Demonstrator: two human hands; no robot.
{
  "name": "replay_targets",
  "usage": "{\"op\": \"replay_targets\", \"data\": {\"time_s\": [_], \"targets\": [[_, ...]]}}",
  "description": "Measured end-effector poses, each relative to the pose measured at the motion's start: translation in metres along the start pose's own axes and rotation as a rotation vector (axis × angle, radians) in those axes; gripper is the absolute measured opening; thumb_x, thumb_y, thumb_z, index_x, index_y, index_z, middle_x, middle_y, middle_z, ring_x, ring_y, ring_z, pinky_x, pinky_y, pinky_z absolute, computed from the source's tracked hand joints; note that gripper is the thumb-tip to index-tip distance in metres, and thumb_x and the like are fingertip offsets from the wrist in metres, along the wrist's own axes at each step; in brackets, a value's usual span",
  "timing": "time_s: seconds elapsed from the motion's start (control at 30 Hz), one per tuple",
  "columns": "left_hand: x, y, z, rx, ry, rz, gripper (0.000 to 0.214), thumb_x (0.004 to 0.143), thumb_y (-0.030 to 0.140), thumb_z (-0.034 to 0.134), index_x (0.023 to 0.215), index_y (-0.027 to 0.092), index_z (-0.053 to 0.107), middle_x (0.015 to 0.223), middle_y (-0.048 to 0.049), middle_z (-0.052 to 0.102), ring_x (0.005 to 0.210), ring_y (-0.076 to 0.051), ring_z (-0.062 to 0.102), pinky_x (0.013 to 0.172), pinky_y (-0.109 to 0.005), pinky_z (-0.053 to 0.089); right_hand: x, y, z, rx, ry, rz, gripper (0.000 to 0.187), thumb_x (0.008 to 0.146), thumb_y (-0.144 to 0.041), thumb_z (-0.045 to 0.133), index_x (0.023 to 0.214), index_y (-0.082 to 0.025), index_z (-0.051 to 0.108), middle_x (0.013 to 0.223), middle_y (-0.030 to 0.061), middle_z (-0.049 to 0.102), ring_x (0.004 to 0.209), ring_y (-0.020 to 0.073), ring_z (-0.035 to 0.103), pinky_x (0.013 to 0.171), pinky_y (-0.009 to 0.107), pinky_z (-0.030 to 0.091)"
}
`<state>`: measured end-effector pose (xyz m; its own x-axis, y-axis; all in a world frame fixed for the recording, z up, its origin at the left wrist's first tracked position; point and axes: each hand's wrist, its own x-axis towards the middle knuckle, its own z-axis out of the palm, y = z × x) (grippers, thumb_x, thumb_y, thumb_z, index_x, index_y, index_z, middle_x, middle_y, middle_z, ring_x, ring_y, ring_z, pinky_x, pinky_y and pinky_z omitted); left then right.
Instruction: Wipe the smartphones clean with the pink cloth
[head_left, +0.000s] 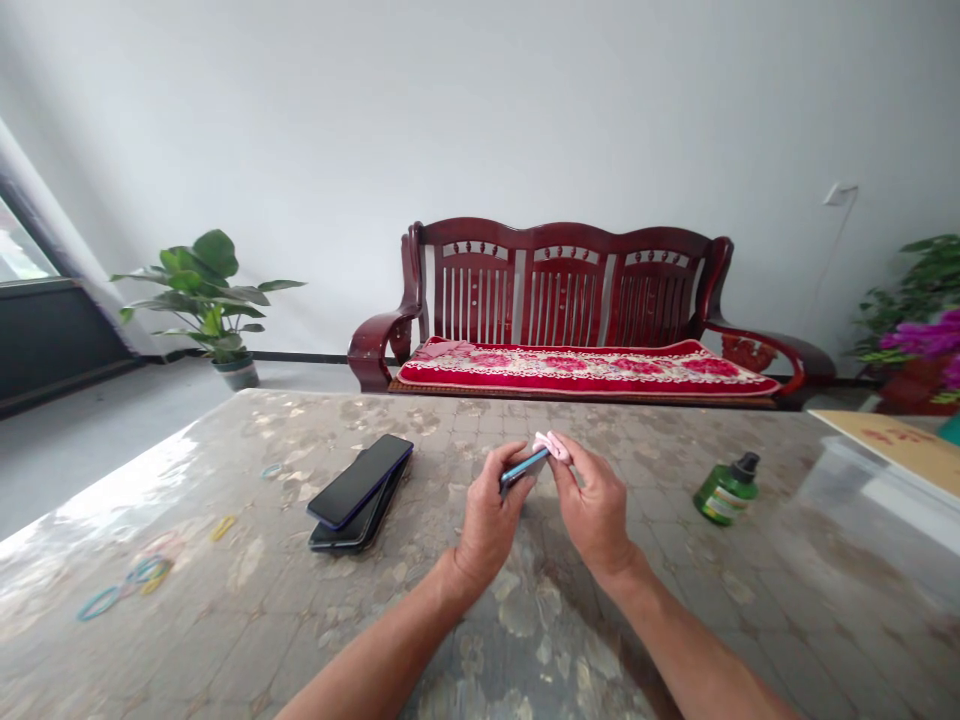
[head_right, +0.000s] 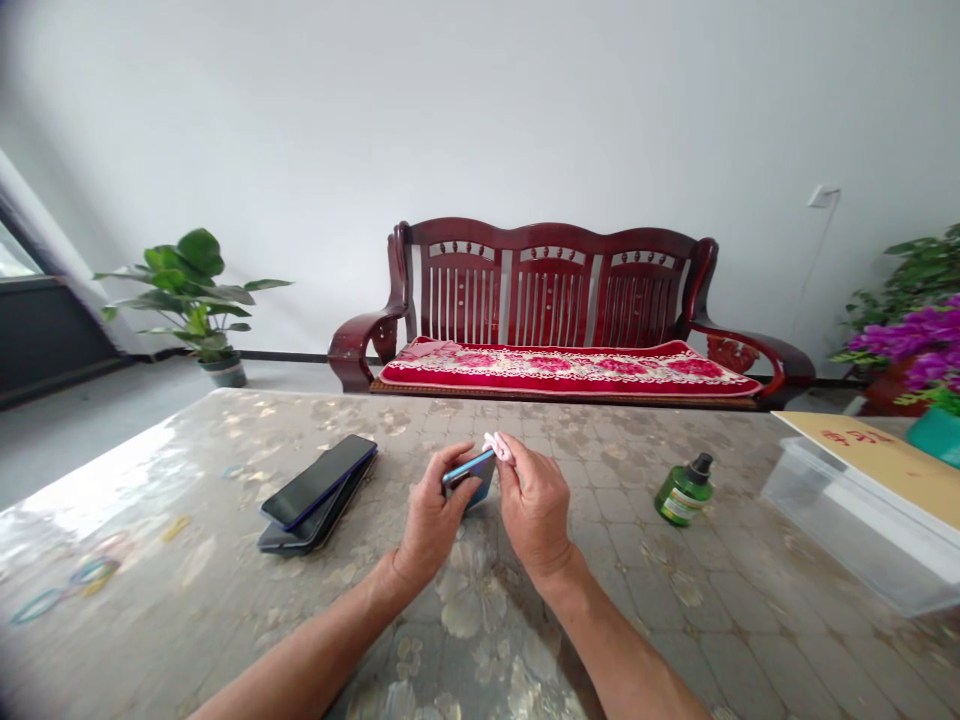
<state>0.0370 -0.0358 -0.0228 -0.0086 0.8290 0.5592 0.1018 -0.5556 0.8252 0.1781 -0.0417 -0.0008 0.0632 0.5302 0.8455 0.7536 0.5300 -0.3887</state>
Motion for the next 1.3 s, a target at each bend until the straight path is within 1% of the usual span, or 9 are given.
{"op": "replay_targets", "data": {"time_s": [0.13, 0.27, 0.53, 0.7, 0.93, 1.0, 1.1, 1.17, 1.3], "targets": [[0.002, 0.009, 0.0, 0.02, 0.014, 0.005, 0.016, 0.087, 0.023, 0.061, 0.102, 0.021, 0.066, 0.093, -0.0007, 0.07, 0.084, -0.016, 0.063, 0.078, -0.024, 0.048, -0.002, 0.0, 0.002, 0.065, -0.012, 0.036, 0.025, 0.096, -0.026, 0.055, 0.117, -0.024, 0.067, 0.106, 0.0058, 0.075, 0.095, 0.0198, 0.071, 0.085, 0.031, 0.055], [0.002, 0.013, -0.002, -0.008, 0.063, 0.011, 0.012, 0.087, 0.026, 0.063, 0.097, 0.021, 0.068, 0.088, -0.0003, 0.069, 0.08, -0.015, 0.062, 0.074, -0.023, 0.047, -0.007, 0.002, 0.006, 0.131, -0.022, 0.136, 0.025, 0.095, -0.032, 0.056, 0.116, -0.024, 0.067, 0.106, 0.0048, 0.075, 0.097, 0.0204, 0.071, 0.086, 0.033, 0.055], [0.005, 0.001, -0.001, -0.133, 0.189, -0.121, 0.018, 0.085, 0.032, 0.065, 0.097, 0.019, 0.066, 0.088, -0.0018, 0.069, 0.081, -0.017, 0.063, 0.075, -0.025, 0.049, -0.024, 0.011, 0.018, 0.205, -0.093, 0.259, 0.024, 0.092, -0.034, 0.057, 0.11, -0.025, 0.07, 0.103, 0.0045, 0.075, 0.094, 0.0213, 0.07, 0.083, 0.033, 0.055], [0.01, -0.006, -0.003, -0.211, 0.254, -0.177, 0.022, 0.08, 0.035, 0.07, 0.094, 0.018, 0.067, 0.085, -0.001, 0.069, 0.077, -0.016, 0.063, 0.072, -0.024, 0.05, -0.023, 0.007, 0.02, 0.316, -0.149, 0.37, 0.025, 0.087, -0.031, 0.06, 0.109, -0.024, 0.07, 0.102, 0.0033, 0.075, 0.091, 0.0206, 0.07, 0.082, 0.031, 0.054], [0.015, -0.003, -0.004, -0.283, 0.242, -0.213, 0.024, 0.077, 0.035, 0.073, 0.091, 0.018, 0.064, 0.081, 0.0008, 0.067, 0.073, -0.014, 0.06, 0.068, -0.022, 0.049, -0.012, 0.001, 0.017, 0.43, -0.213, 0.475, 0.026, 0.082, -0.03, 0.061, 0.105, -0.023, 0.07, 0.099, 0.0032, 0.075, 0.091, 0.0213, 0.068, 0.081, 0.031, 0.054], [0.016, -0.001, -0.006, -0.253, 0.225, -0.195, 0.022, 0.078, 0.035, 0.071, 0.09, 0.019, 0.062, 0.079, 0.0021, 0.065, 0.07, -0.013, 0.058, 0.066, -0.021, 0.048, -0.007, 0.002, 0.012, 0.415, -0.245, 0.465, 0.026, 0.081, -0.03, 0.061, 0.105, -0.024, 0.07, 0.099, 0.0025, 0.075, 0.091, 0.0213, 0.069, 0.083, 0.031, 0.053], [0.022, 0.003, -0.014, -0.107, 0.134, -0.146, 0.015, 0.079, 0.03, 0.069, 0.087, 0.019, 0.062, 0.076, 0.0026, 0.064, 0.068, -0.013, 0.057, 0.064, -0.021, 0.046, 0.003, 0.004, 0.003, 0.331, -0.312, 0.423, 0.027, 0.082, -0.029, 0.06, 0.106, -0.025, 0.07, 0.099, 0.0011, 0.075, 0.09, 0.0207, 0.069, 0.081, 0.03, 0.052], [0.027, 0.007, -0.022, 0.033, 0.028, -0.083, 0.012, 0.078, 0.025, 0.068, 0.088, 0.02, 0.063, 0.078, 0.0022, 0.066, 0.071, -0.014, 0.059, 0.067, -0.022, 0.046, 0.008, 0.005, -0.003, 0.247, -0.365, 0.367, 0.028, 0.082, -0.027, 0.059, 0.108, -0.027, 0.07, 0.101, 0.0001, 0.075, 0.089, 0.0202, 0.069, 0.08, 0.03, 0.052], [0.035, 0.015, -0.04, 0.309, -0.21, 0.07, 0.024, 0.082, 0.016, 0.061, 0.103, 0.025, 0.066, 0.094, 0.0011, 0.07, 0.084, -0.016, 0.062, 0.077, -0.025, 0.045, 0.015, 0.006, -0.011, 0.081, -0.443, 0.197, 0.032, 0.085, -0.021, 0.057, 0.113, -0.03, 0.068, 0.105, -0.0009, 0.075, 0.093, 0.0196, 0.069, 0.083, 0.03, 0.05]]}}
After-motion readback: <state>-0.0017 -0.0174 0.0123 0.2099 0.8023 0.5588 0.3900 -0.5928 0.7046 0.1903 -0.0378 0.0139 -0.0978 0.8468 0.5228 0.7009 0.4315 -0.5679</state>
